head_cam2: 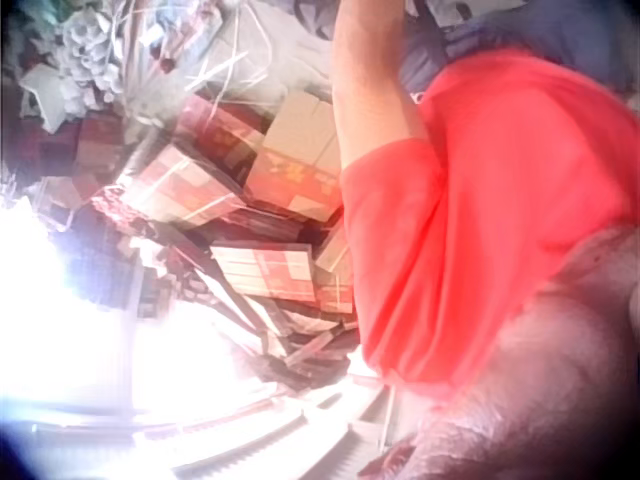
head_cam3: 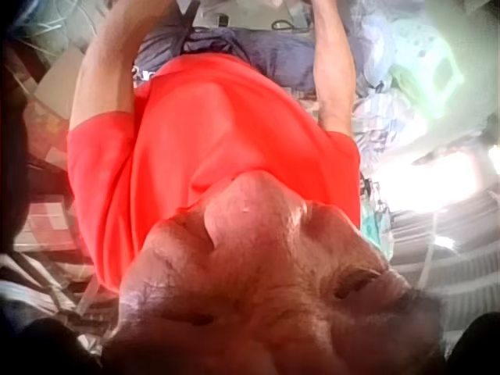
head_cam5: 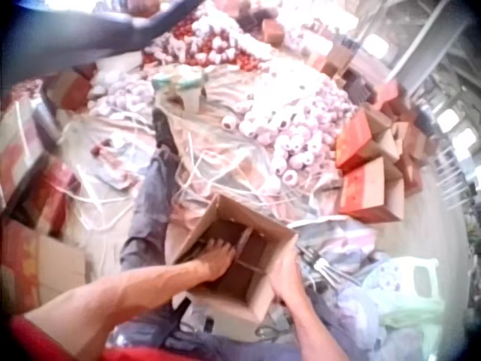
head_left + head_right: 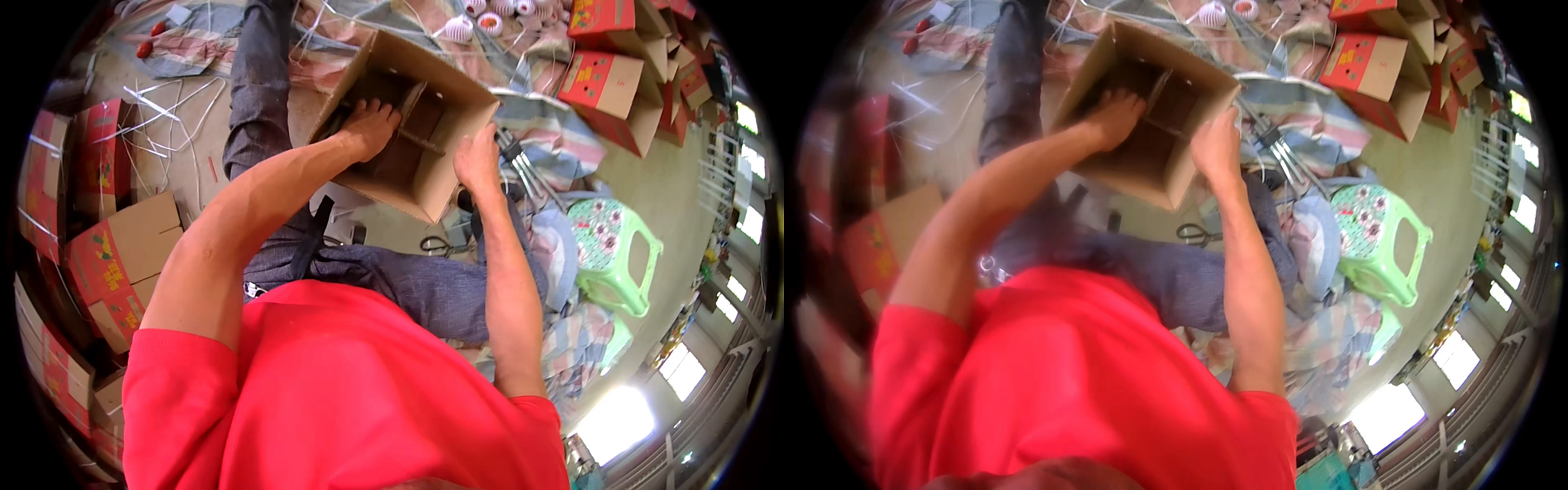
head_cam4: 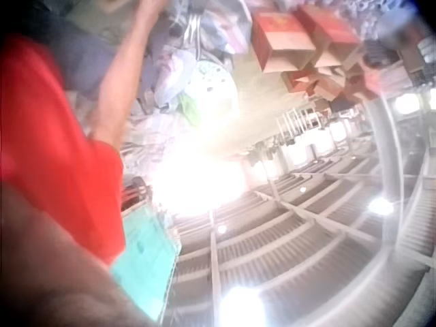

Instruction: The person sits on the floor and repeatedly folds flat cardboard pieces into small boxes, tucking flaps to lock the shape, then places each finished box aside. The person handles only the cardboard boxes and uses no tools.

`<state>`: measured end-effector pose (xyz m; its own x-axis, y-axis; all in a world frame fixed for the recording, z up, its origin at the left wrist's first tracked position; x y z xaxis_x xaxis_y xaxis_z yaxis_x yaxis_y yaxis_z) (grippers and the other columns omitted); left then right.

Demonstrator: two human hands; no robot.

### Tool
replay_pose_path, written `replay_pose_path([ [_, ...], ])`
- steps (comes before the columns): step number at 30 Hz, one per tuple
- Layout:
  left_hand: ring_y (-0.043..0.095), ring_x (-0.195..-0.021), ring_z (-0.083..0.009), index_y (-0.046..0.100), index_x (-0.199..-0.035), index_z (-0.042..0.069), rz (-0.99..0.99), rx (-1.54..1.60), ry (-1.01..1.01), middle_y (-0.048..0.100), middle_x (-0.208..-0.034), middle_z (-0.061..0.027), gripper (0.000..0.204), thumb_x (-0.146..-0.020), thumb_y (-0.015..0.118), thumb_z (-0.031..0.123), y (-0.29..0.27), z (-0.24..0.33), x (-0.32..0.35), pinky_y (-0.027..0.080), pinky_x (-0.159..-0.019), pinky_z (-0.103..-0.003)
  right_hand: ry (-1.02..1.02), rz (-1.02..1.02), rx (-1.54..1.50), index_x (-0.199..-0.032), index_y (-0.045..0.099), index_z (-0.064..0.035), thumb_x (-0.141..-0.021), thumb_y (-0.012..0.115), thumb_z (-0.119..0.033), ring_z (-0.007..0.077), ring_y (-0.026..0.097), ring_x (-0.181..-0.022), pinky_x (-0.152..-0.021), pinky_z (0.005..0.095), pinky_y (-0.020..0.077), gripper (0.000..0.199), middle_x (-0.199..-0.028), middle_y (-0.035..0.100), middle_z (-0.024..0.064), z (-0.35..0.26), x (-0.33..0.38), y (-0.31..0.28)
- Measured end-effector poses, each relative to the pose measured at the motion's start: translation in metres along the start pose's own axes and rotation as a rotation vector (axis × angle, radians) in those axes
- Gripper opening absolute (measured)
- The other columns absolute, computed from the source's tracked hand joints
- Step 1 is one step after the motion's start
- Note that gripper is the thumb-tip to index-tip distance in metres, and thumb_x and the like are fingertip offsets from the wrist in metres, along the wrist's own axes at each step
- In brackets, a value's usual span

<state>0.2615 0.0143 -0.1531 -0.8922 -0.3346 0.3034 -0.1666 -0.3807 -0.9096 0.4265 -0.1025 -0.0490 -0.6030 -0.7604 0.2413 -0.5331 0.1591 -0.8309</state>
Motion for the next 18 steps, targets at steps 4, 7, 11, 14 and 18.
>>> replay_pose_path([
  [4,0.045,-0.142,-0.0413,0.057,-0.138,0.004,-0.087,0.114,-0.069,0.055,-0.144,-0.0194,0.046,-0.092,0.056,0.006,-0.016,-0.001,0.033,0.032,-0.118,-0.058,-0.114,0.089,-0.024,-0.121,0.041,0.0131,-0.096,0.053,-0.007,0.0610,0.061,-0.107,-0.093,0.0627,0.0475,0.035,-0.105,0.062,0.0450,-0.013,0.020,0.002],
  [7,0.041,-0.145,-0.0429,0.053,-0.142,-0.001,0.200,0.168,0.024,0.050,-0.150,-0.0221,0.058,-0.085,0.060,0.000,-0.050,0.010,0.091,0.031,-0.120,-0.058,-0.142,0.098,-0.065,-0.120,0.046,0.0117,-0.096,0.053,-0.009,0.0592,0.061,-0.109,-0.094,0.0621,0.0473,0.032,-0.110,0.063,0.0417,-0.009,0.044,0.006],
  [11,0.043,-0.144,-0.0361,0.051,-0.147,0.006,0.831,0.173,-0.149,0.052,-0.150,-0.0152,0.074,-0.077,0.076,0.008,-0.171,0.022,0.190,0.034,-0.120,-0.050,-0.062,0.141,-0.134,-0.118,0.053,0.0063,-0.098,0.053,-0.012,0.0568,0.062,-0.109,-0.094,0.0612,0.0482,0.028,-0.113,0.065,0.0366,-0.001,0.057,-0.021],
  [14,0.052,-0.137,-0.0374,0.045,-0.153,0.002,0.750,0.948,-0.393,0.055,-0.148,-0.0205,0.069,-0.090,0.072,0.012,-0.074,-0.034,0.229,0.040,-0.117,-0.043,-0.113,0.075,-0.110,-0.129,0.053,0.0020,-0.099,0.053,-0.016,0.0543,0.062,-0.115,-0.098,0.0568,0.0495,0.035,-0.115,0.067,0.0338,-0.039,0.061,-0.049],
  [18,0.059,-0.095,-0.0165,0.060,-0.130,0.003,-0.026,1.639,-0.350,0.064,-0.107,-0.0048,0.030,-0.102,0.056,0.011,-0.056,0.001,0.251,0.053,-0.083,-0.034,-0.119,-0.073,0.031,-0.137,0.050,0.0040,-0.102,0.053,-0.021,0.0528,0.064,-0.115,-0.099,0.0548,0.0505,0.043,-0.121,0.067,0.0337,-0.102,0.073,-0.120],
])
Point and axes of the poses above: each hand's wrist, its own x-axis away from the middle knuckle, its own y-axis out of the palm, z = x × y, the point moved 4 cm from there along -x, towards the middle knuckle
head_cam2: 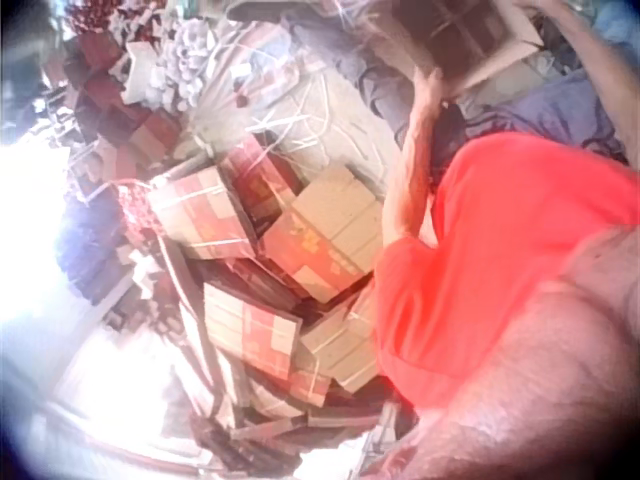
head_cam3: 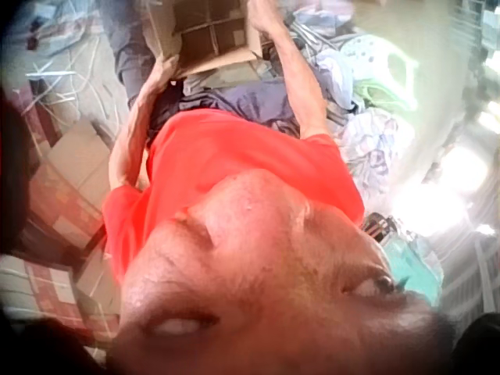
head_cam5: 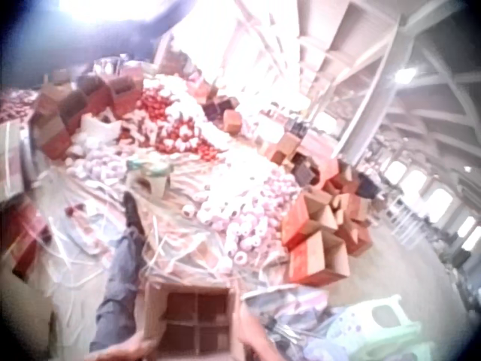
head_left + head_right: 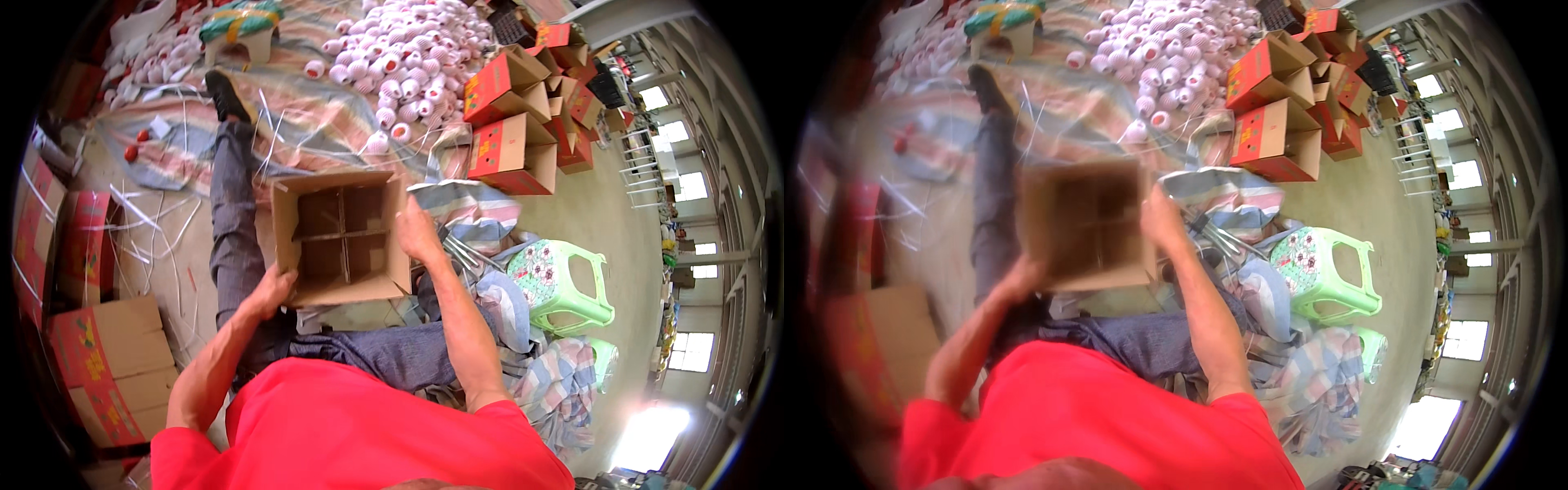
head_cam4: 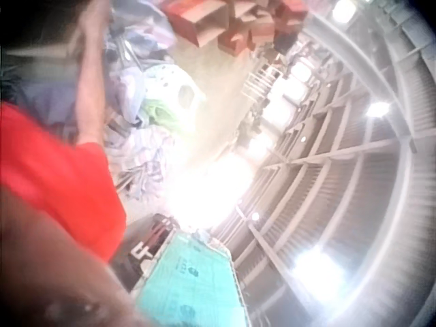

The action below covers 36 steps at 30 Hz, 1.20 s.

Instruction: The person sits on the floor and repeatedly folds flat cardboard pieces into small boxes, tucking flaps to lock the shape, then places each finished box aside. The person handles only the cardboard boxes and uses no tools.

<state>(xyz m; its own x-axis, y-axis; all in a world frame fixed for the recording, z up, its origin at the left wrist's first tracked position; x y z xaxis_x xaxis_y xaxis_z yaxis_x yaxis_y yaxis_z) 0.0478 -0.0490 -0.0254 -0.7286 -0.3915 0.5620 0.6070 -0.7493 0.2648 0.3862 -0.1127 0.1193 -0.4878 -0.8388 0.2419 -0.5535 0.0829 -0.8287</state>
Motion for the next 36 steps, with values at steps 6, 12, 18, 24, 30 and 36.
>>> replay_pose_path([
  [6,0.068,-0.108,-0.0321,0.051,-0.138,0.002,0.202,0.523,-0.189,0.064,-0.124,-0.0137,0.034,-0.105,0.045,0.010,0.087,0.039,0.052,0.062,-0.089,-0.055,-0.089,0.115,-0.447,-0.155,0.038,0.0051,-0.107,0.055,-0.031,0.0348,0.064,-0.127,-0.113,0.0424,0.0444,0.063,-0.132,0.069,0.0234,0.004,0.016,-0.095],
  [12,0.063,-0.121,-0.0328,0.055,-0.138,0.004,0.349,0.566,-0.011,0.060,-0.136,-0.0141,0.036,-0.102,0.051,0.011,0.147,0.100,0.031,0.057,-0.102,-0.054,-0.161,1.007,-0.679,-0.158,0.025,0.0048,-0.112,0.049,-0.035,0.0298,0.050,-0.142,-0.118,0.0422,0.0390,0.066,-0.153,0.053,0.0209,0.061,0.042,-0.213],
  [18,0.042,-0.141,-0.0269,0.020,-0.162,0.010,-0.053,0.028,0.818,0.037,-0.159,-0.0130,0.078,-0.101,0.063,0.035,0.299,0.530,-0.191,0.041,-0.108,-0.046,-0.111,1.372,-0.548,-0.157,0.027,0.0066,-0.112,0.044,-0.039,0.0370,0.044,-0.147,-0.124,0.0481,0.0300,0.066,-0.156,0.045,0.0284,0.099,0.046,-0.259],
  [24,0.041,-0.146,-0.0376,0.018,-0.165,0.007,-0.308,-0.735,1.464,0.037,-0.161,-0.0235,0.095,-0.096,0.073,0.043,0.376,0.658,-0.090,0.037,-0.118,-0.050,-0.272,0.998,-0.413,-0.142,0.051,0.0067,-0.104,0.061,-0.029,0.0389,0.054,-0.136,-0.117,0.0463,0.0394,0.053,-0.141,0.057,0.0280,0.033,-0.005,-0.209],
  [30,0.062,-0.129,-0.0362,0.051,-0.153,0.006,-0.050,-1.063,1.250,0.062,-0.144,-0.0208,0.066,-0.094,0.075,0.021,0.172,0.355,-0.013,0.049,-0.109,-0.047,-0.326,0.674,-0.415,-0.139,0.053,0.0062,-0.099,0.066,-0.017,0.0384,0.068,-0.120,-0.103,0.0464,0.0522,0.048,-0.124,0.071,0.0267,-0.005,-0.004,-0.122],
  [36,0.067,-0.116,-0.0217,0.061,-0.137,-0.002,0.645,-0.496,0.669,0.071,-0.125,-0.0131,0.037,-0.101,0.061,0.002,-0.099,0.079,0.124,0.052,-0.102,-0.034,-0.287,0.369,-0.253,-0.139,0.055,0.0067,-0.098,0.067,-0.014,0.0329,0.073,-0.115,-0.099,0.0407,0.0565,0.048,-0.124,0.073,0.0245,-0.037,-0.003,-0.021],
])
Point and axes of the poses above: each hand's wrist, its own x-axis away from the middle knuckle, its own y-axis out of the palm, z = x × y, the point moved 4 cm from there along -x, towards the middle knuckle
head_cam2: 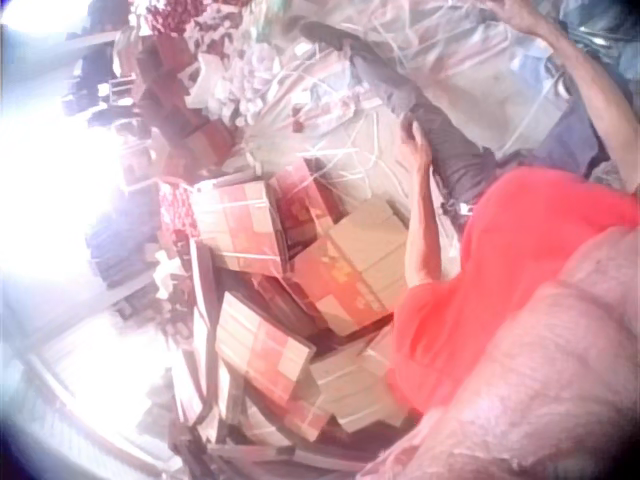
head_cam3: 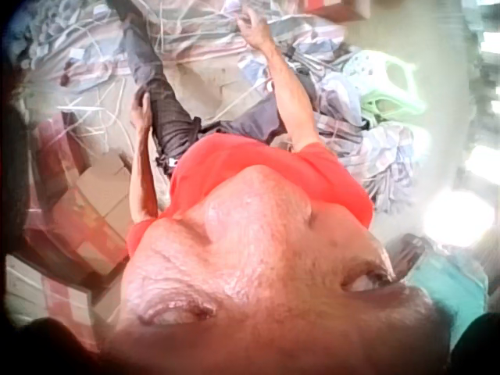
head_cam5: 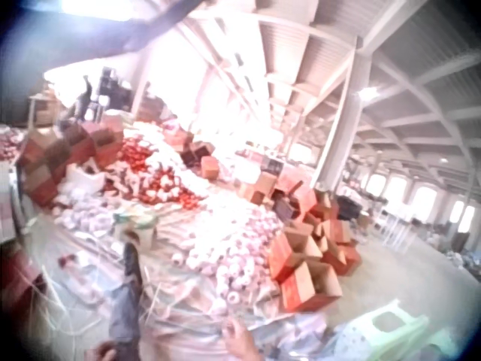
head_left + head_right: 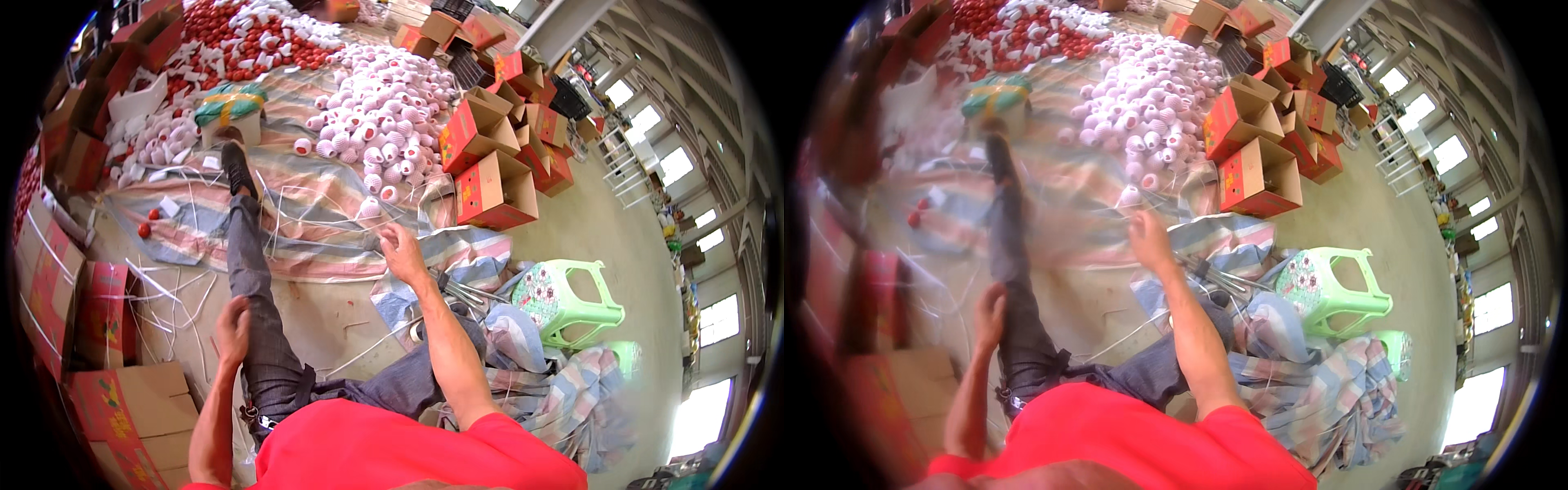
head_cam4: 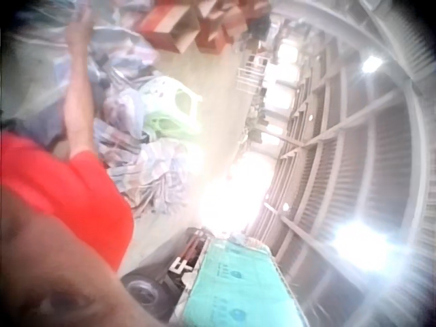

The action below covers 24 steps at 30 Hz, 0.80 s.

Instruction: The person sits on the floor and repeatedly folds flat cardboard pieces into small boxes, tucking flaps to lock the shape, then places each finished box aside. The person handles only the cardboard boxes and uses no tools.

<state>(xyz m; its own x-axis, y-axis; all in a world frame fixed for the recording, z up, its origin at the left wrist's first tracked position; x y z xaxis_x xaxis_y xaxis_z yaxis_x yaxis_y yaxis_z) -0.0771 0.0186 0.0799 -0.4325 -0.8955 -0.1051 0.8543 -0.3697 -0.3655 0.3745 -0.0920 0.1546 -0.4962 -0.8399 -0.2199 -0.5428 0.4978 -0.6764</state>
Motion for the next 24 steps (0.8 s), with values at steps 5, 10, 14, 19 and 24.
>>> replay_pose_path([
  [5,0.065,-0.096,-0.0183,0.064,-0.126,-0.004,0.466,0.220,-0.404,0.069,-0.110,-0.0109,0.028,-0.103,0.059,0.011,-0.102,-0.162,0.131,0.054,-0.088,-0.032,0.157,-0.198,0.021,-0.137,0.059,0.0062,-0.097,0.068,-0.016,0.0283,0.072,-0.115,-0.099,0.0390,0.0567,0.047,-0.123,0.074,0.0219,0.018,0.038,0.074],
  [10,0.066,-0.095,-0.0225,0.067,-0.119,-0.004,0.492,0.092,-0.564,0.070,-0.107,-0.0136,0.029,-0.101,0.061,0.018,-0.157,-0.290,0.237,0.054,-0.086,-0.037,0.046,-0.372,0.240,-0.134,0.065,0.0024,-0.101,0.067,-0.021,0.0280,0.071,-0.111,-0.098,0.0392,0.0549,0.041,-0.123,0.073,0.0194,0.021,0.081,0.138],
  [14,0.061,-0.123,-0.0382,0.065,-0.132,0.001,0.624,-0.290,-0.610,0.067,-0.127,-0.0231,0.046,-0.089,0.069,0.017,-0.220,-0.346,0.308,0.048,-0.106,-0.046,0.320,-0.480,0.000,-0.144,0.055,0.0044,-0.103,0.066,-0.023,0.0205,0.070,-0.101,-0.082,0.0317,0.0573,0.051,-0.120,0.070,0.0143,0.017,0.196,0.172],
  [19,0.058,-0.125,-0.0384,0.058,-0.132,0.001,1.124,-0.286,-1.097,0.062,-0.128,-0.0229,0.054,-0.088,0.075,0.026,-0.253,-0.404,0.477,0.047,-0.107,-0.049,0.391,-0.721,0.047,-0.148,0.044,0.0086,-0.104,0.063,-0.019,0.0191,0.071,-0.097,-0.078,0.0277,0.0546,0.056,-0.121,0.072,0.0170,-0.008,0.238,0.237],
  [24,0.047,-0.138,-0.0413,0.041,-0.147,0.002,1.451,-0.645,-1.621,0.049,-0.147,-0.0236,0.077,-0.088,0.073,0.039,-0.334,-0.391,0.582,0.041,-0.111,-0.058,0.466,-0.790,0.123,-0.148,0.043,0.0085,-0.105,0.060,-0.018,0.0183,0.071,-0.094,-0.077,0.0279,0.0546,0.053,-0.121,0.073,0.0170,-0.011,0.256,0.249],
])
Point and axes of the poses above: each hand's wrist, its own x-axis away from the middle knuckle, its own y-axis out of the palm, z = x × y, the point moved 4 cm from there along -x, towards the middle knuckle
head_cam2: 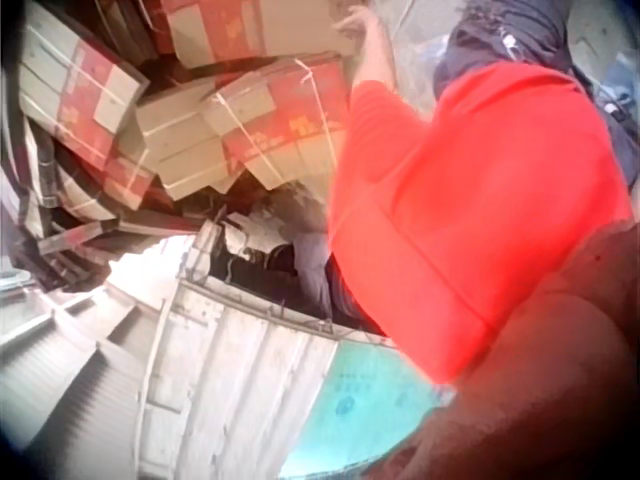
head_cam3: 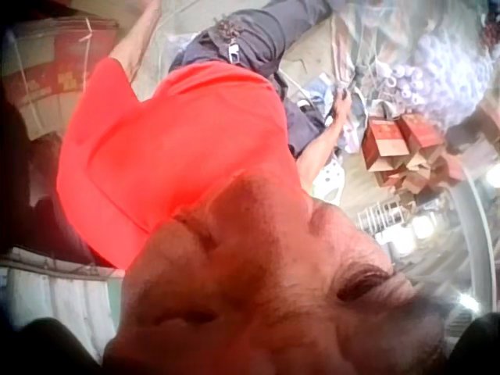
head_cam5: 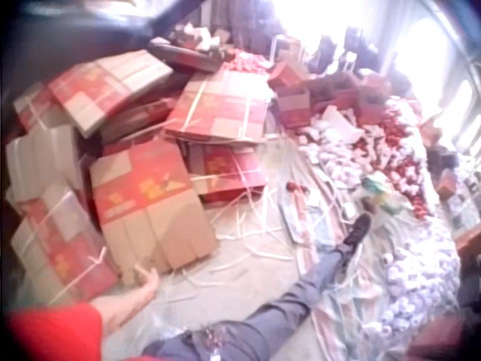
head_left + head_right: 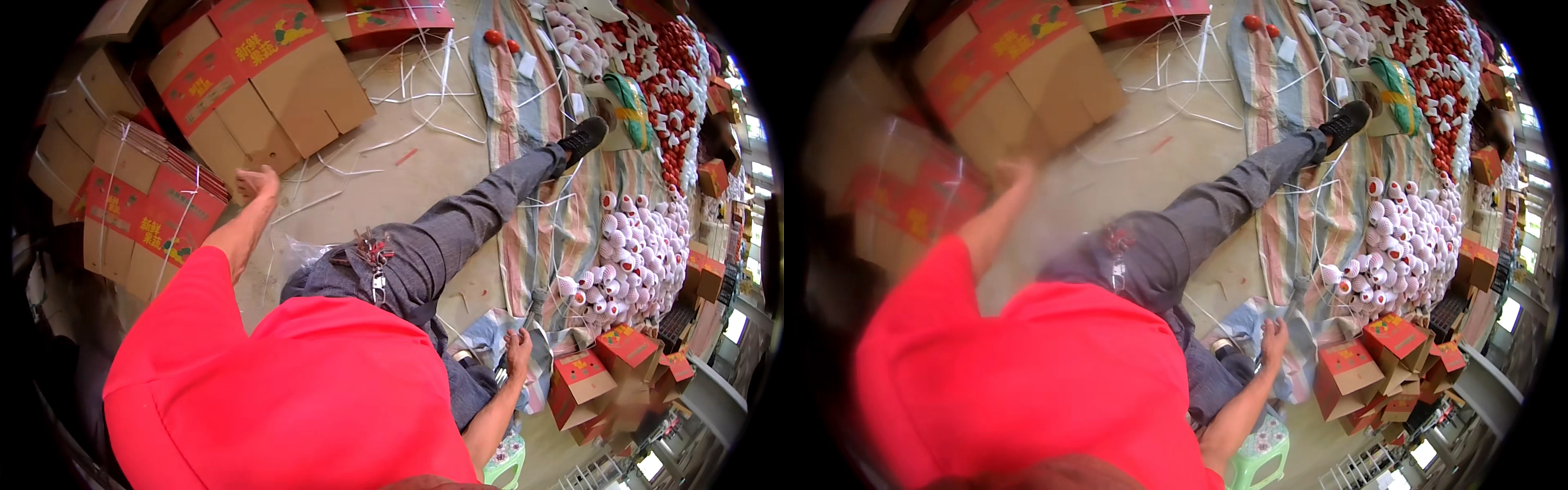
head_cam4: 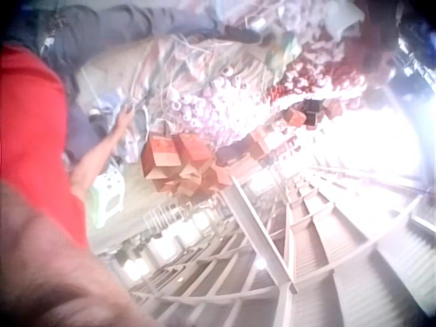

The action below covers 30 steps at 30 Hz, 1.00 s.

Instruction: The person sits on the floor and repeatedly folds flat cardboard pieces into small boxes, tucking flaps to lock the shape, then places each finished box aside. The person handles only the cardboard boxes and uses no tools.

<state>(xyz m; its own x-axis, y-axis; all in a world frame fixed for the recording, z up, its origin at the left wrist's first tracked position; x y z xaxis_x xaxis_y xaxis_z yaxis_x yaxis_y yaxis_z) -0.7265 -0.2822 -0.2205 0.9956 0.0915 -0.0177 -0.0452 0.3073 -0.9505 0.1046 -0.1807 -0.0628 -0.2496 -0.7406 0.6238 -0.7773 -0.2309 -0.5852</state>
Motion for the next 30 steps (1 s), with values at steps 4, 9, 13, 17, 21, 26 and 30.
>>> replay_pose_path([
  [4,0.043,-0.143,-0.0445,0.038,-0.151,0.005,0.001,-0.026,-0.046,0.043,-0.152,-0.0236,0.086,-0.083,0.076,0.042,-0.078,-0.015,-0.071,0.039,-0.113,-0.061,0.019,-0.039,0.018,-0.149,0.042,0.0092,-0.105,0.060,-0.020,0.0191,0.072,-0.096,-0.078,0.0288,0.0557,0.056,-0.120,0.073,0.0173,-0.001,-0.002,-0.006],
  [9,0.048,-0.139,-0.0464,0.038,-0.153,0.007,0.025,-0.162,-0.083,0.042,-0.155,-0.0202,0.090,-0.080,0.078,0.042,-0.059,0.016,-0.043,0.039,-0.115,-0.062,0.006,-0.056,0.011,-0.149,0.043,0.0093,-0.104,0.061,-0.022,0.0193,0.071,-0.096,-0.078,0.0293,0.0557,0.058,-0.119,0.072,0.0164,0.008,0.011,-0.006],
  [13,0.052,-0.135,-0.0474,0.041,-0.148,0.005,-0.127,-0.076,-0.384,0.043,-0.152,-0.0207,0.086,-0.079,0.082,0.034,-0.048,0.006,-0.014,0.045,-0.113,-0.056,-0.019,-0.060,-0.007,-0.149,0.044,0.0092,-0.104,0.062,-0.022,0.0191,0.070,-0.095,-0.080,0.0295,0.0550,0.058,-0.118,0.073,0.0166,0.008,-0.007,-0.009],
  [17,0.056,-0.131,-0.0446,0.042,-0.146,0.004,-0.097,-0.001,-0.466,0.047,-0.148,-0.0204,0.083,-0.079,0.083,0.030,-0.033,0.001,-0.008,0.047,-0.111,-0.053,-0.025,-0.041,0.028,-0.149,0.044,0.0090,-0.103,0.063,-0.023,0.0201,0.071,-0.096,-0.081,0.0296,0.0550,0.059,-0.121,0.072,0.0174,0.020,-0.014,-0.007],
  [21,0.060,-0.126,-0.0410,0.046,-0.143,0.001,-0.170,0.054,-0.452,0.053,-0.143,-0.0216,0.080,-0.079,0.083,0.031,-0.013,-0.035,-0.021,0.049,-0.108,-0.050,0.036,-0.071,0.147,-0.151,0.042,0.0089,-0.105,0.061,-0.023,0.0228,0.072,-0.103,-0.087,0.0322,0.0559,0.059,-0.124,0.071,0.0179,0.033,-0.018,-0.006],
  [26,0.064,-0.119,-0.0364,0.052,-0.138,-0.005,-0.357,0.214,-0.330,0.062,-0.136,-0.0235,0.076,-0.079,0.082,0.033,0.032,-0.080,-0.041,0.051,-0.104,-0.046,0.027,-0.131,0.014,-0.153,0.039,0.0067,-0.106,0.060,-0.025,0.0249,0.072,-0.108,-0.092,0.0342,0.0563,0.060,-0.128,0.070,0.0183,0.056,-0.022,0.023],
  [30,0.067,-0.115,-0.0343,0.058,-0.133,-0.007,-0.391,0.159,-0.311,0.065,-0.135,-0.0227,0.072,-0.079,0.082,0.033,0.046,-0.099,-0.047,0.053,-0.099,-0.042,0.076,-0.143,0.040,-0.154,0.038,0.0053,-0.106,0.060,-0.024,0.0254,0.072,-0.109,-0.092,0.0345,0.0566,0.060,-0.129,0.069,0.0187,0.077,-0.011,0.029],
])
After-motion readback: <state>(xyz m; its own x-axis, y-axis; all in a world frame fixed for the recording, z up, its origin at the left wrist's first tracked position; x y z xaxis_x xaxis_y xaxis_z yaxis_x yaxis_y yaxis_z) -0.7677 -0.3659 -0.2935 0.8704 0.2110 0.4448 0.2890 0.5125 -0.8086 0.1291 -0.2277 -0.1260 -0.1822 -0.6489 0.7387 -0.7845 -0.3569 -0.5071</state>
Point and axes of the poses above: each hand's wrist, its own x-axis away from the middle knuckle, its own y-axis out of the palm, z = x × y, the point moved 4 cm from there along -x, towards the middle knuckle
